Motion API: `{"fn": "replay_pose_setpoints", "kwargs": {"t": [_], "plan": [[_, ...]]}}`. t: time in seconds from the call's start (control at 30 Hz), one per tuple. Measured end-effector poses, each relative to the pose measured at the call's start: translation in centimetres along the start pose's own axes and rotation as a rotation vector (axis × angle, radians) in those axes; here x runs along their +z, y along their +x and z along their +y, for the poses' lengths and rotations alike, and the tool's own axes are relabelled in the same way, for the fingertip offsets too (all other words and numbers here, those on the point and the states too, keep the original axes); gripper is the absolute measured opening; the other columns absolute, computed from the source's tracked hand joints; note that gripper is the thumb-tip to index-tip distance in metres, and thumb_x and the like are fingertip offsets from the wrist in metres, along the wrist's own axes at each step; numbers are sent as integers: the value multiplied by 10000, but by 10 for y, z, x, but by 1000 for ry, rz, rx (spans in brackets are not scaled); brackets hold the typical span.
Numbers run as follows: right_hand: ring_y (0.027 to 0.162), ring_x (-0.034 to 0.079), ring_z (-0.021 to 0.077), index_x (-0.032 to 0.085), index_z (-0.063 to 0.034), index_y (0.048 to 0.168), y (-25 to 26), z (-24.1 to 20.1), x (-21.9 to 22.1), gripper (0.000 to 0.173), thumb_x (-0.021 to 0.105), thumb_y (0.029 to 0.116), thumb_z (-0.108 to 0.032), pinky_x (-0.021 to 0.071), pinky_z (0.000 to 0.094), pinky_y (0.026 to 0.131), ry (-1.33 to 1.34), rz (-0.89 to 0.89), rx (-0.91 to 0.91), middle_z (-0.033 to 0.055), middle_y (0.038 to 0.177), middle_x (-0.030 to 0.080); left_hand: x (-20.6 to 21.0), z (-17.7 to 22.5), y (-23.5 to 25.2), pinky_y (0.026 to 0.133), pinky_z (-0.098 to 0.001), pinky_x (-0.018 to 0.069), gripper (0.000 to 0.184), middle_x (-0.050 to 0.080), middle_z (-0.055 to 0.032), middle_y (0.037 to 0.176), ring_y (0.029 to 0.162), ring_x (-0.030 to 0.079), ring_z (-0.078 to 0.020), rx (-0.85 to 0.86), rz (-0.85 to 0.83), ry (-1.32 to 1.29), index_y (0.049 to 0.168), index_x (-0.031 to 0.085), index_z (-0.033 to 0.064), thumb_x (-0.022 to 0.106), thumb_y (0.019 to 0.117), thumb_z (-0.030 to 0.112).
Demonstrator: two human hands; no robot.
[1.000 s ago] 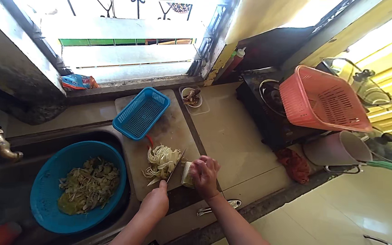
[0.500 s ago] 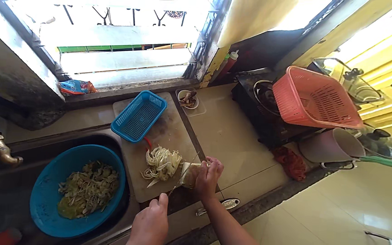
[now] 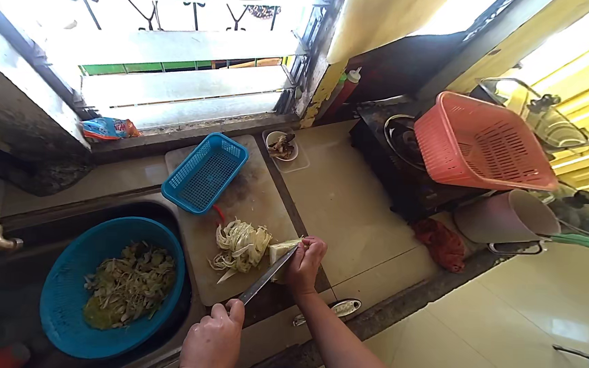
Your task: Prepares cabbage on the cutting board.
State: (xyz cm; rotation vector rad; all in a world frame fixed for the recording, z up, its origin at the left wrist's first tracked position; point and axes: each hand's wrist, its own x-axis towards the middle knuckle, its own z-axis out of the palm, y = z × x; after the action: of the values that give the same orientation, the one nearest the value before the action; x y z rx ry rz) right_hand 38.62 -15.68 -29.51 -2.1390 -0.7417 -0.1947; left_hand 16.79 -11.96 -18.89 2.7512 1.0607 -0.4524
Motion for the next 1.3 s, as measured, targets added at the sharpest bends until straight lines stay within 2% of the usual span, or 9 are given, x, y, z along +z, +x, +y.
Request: {"fn": "replay_pose_setpoints", "kwargs": {"t": [0.27, 0.4, 0.63, 0.83, 0.93, 1.0, 1.13, 1.2, 1.3], "plan": [[1148, 527, 278, 546, -24, 994, 3, 1, 2, 228, 372, 1013, -170, 462, 366, 995, -52, 24, -119, 156, 1154, 506, -39, 25, 56, 822, -534, 580, 488, 640, -240, 1207, 1034, 698, -423, -49, -536, -157, 1519, 390, 132, 410, 1048, 8], [1145, 529, 268, 556, -37, 979, 1, 5, 3, 234, 372, 1012, -178, 471, 357, 983, -41, 33, -136, 158, 1168, 499, -41, 41, 91, 843, -544, 574, 466, 656, -213, 1184, 1083, 688, -403, -26, -549, -184, 1494, 375, 135, 408, 1045, 16], [1133, 527, 278, 552, -49, 957, 1, 4, 4, 215, 378, 993, -170, 470, 371, 973, -41, 37, -133, 154, 1158, 500, -49, 38, 70, 841, -539, 577, 504, 628, -233, 1257, 1089, 689, -411, -107, -627, -105, 1524, 358, 121, 408, 1040, -8], [1168, 522, 283, 554, -50, 983, 0, 6, 4, 216, 382, 994, -180, 455, 393, 1012, -16, 39, -133, 159, 1180, 505, -35, 52, 115, 818, -560, 574, 442, 664, -216, 1189, 1070, 692, -419, -89, -507, -133, 1449, 435, 119, 445, 1023, -1], [1191, 519, 307, 567, -30, 1047, 0, 6, -1, 258, 382, 1014, -207, 450, 434, 1024, 3, -2, -61, 172, 1210, 514, -48, 38, 121, 846, -579, 564, 418, 689, -194, 1141, 1085, 691, -402, -68, -512, -231, 1436, 427, 124, 471, 1029, 35], [1230, 514, 351, 609, -30, 1159, 2, 9, -10, 344, 389, 1027, -259, 434, 530, 1034, 9, -60, -34, 192, 1270, 532, -53, 24, 124, 855, -579, 563, 375, 697, -182, 1095, 1057, 698, -393, -91, -491, -331, 1411, 420, 127, 480, 1043, 86], [1448, 392, 349, 645, -156, 1299, 8, 30, -20, 466, 337, 1072, -422, 285, 602, 1185, 37, -197, -339, 165, 1453, 516, -55, 8, 109, 861, -546, 572, 328, 689, -174, 1072, 1031, 706, -368, -111, -459, -421, 1413, 408, 128, 417, 1100, 228], [1297, 550, 349, 724, -120, 1187, 12, 32, -17, 433, 384, 1060, -355, 401, 570, 1113, -3, -230, -536, 151, 1298, 642, -53, 8, 87, 858, -542, 575, 301, 683, -177, 1091, 1038, 706, -371, -88, -473, -407, 1380, 425, 114, 373, 1115, 246], [1097, 612, 294, 726, -109, 1015, 6, 26, -10, 372, 409, 1027, -303, 452, 489, 995, -152, -109, -568, 97, 1114, 679, -47, 16, 49, 833, -544, 576, 329, 681, -205, 1113, 1020, 709, -398, -92, -475, -374, 1406, 457, 87, 355, 1108, 185]]}}
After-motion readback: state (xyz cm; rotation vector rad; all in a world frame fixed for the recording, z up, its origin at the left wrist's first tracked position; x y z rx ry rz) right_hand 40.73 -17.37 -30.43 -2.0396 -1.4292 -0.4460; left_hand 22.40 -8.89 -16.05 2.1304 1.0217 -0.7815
